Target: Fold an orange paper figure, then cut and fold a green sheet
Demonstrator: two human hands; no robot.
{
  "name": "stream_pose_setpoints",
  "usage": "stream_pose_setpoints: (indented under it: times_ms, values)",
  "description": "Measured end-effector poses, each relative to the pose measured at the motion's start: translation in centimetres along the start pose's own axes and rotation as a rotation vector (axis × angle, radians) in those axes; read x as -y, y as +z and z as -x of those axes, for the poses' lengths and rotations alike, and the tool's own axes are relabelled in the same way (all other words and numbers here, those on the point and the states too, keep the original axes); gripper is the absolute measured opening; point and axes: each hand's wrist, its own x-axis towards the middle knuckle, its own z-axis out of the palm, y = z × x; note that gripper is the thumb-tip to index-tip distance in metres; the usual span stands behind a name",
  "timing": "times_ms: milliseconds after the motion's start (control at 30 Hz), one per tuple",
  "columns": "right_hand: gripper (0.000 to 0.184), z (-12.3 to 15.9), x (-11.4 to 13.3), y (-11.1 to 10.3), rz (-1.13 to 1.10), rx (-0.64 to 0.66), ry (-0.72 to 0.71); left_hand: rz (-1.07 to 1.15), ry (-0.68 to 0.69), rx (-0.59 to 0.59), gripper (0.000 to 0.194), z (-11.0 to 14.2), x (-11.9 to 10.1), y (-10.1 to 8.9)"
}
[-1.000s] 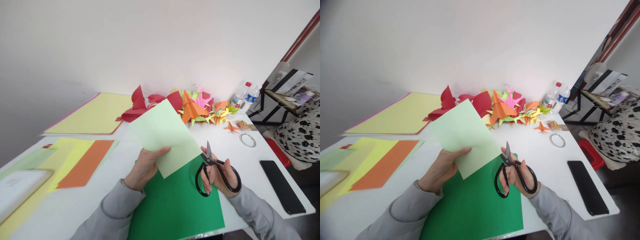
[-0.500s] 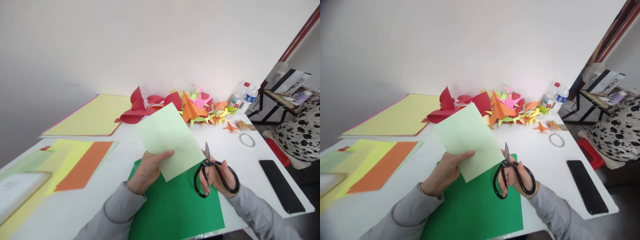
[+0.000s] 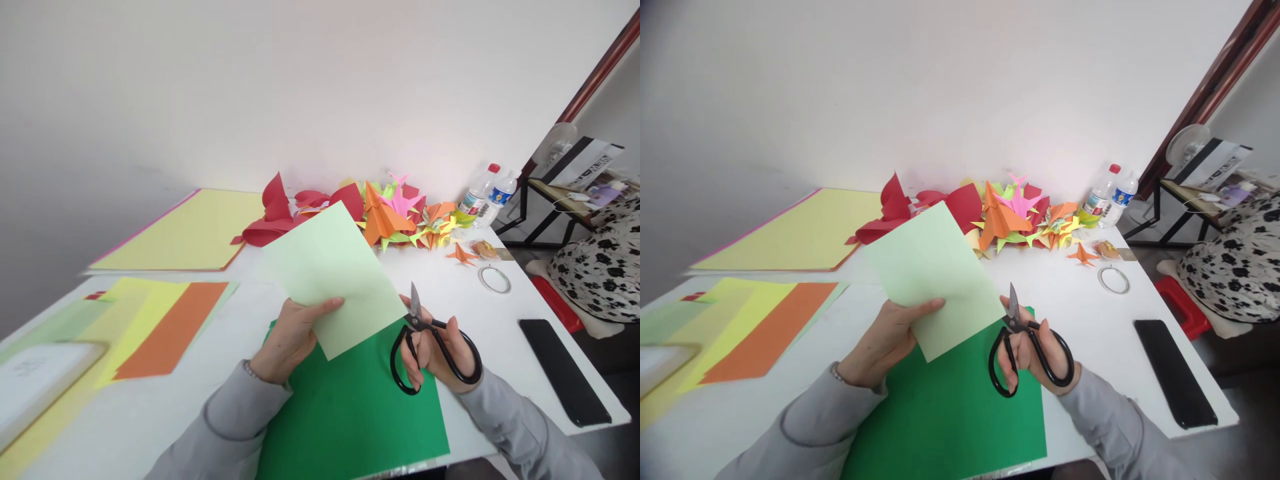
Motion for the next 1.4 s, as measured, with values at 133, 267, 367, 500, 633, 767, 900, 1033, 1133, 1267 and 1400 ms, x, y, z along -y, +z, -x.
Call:
stream_pose_setpoints:
  times_ms: [133, 267, 367, 500, 633, 767, 900, 1033, 1133, 1267, 1400]
  values:
    - [0.103, 0.1, 0.3, 0.0, -0.026, 0.033, 0.011, -0.007, 0.013, 0.000, 0.057, -0.2, -0.3, -0.2]
    - [0.103, 0.3, 0.4, -0.2, 0.009, 0.055, 0.040, -0.010, -0.004, 0.017, 0.058, -0.3, -0.4, -0.4]
    - [0.099, 0.4, 0.3, -0.4, 0.021, 0.086, 0.052, -0.015, -0.019, 0.019, 0.060, -0.4, -0.4, -0.5]
    - [0.095, 0.6, 0.2, -0.5, 0.000, 0.111, 0.076, -0.025, -0.024, 0.019, 0.063, -0.5, -0.3, -0.5]
    - [0.088, 0.6, -0.1, -0.6, -0.017, 0.091, 0.078, -0.049, -0.046, 0.028, 0.066, -0.3, -0.3, -0.4]
    - [0.079, 0.5, -0.3, -0.9, -0.022, 0.100, 0.060, -0.056, -0.058, 0.048, 0.067, 0.1, -0.2, -0.2]
    - [0.077, 0.4, -0.5, -1.0, -0.033, 0.082, 0.034, -0.045, -0.064, 0.047, 0.070, 0.2, 0.0, -0.1]
    - [0.082, 0.4, -0.4, -1.0, -0.048, 0.079, 0.016, -0.047, -0.068, 0.038, 0.071, 0.0, 0.1, -0.2]
    - [0.086, 0.4, -0.4, -1.0, -0.039, 0.096, 0.015, -0.057, -0.077, 0.050, 0.069, -0.1, 0.0, -0.4]
    - [0.090, 0.3, -0.3, -0.9, -0.028, 0.091, 0.007, -0.057, -0.093, 0.053, 0.069, -0.1, -0.3, -0.4]
    - [0.093, 0.4, -0.3, -0.9, -0.022, 0.086, 0.013, -0.054, -0.101, 0.046, 0.069, -0.2, -0.3, -0.5]
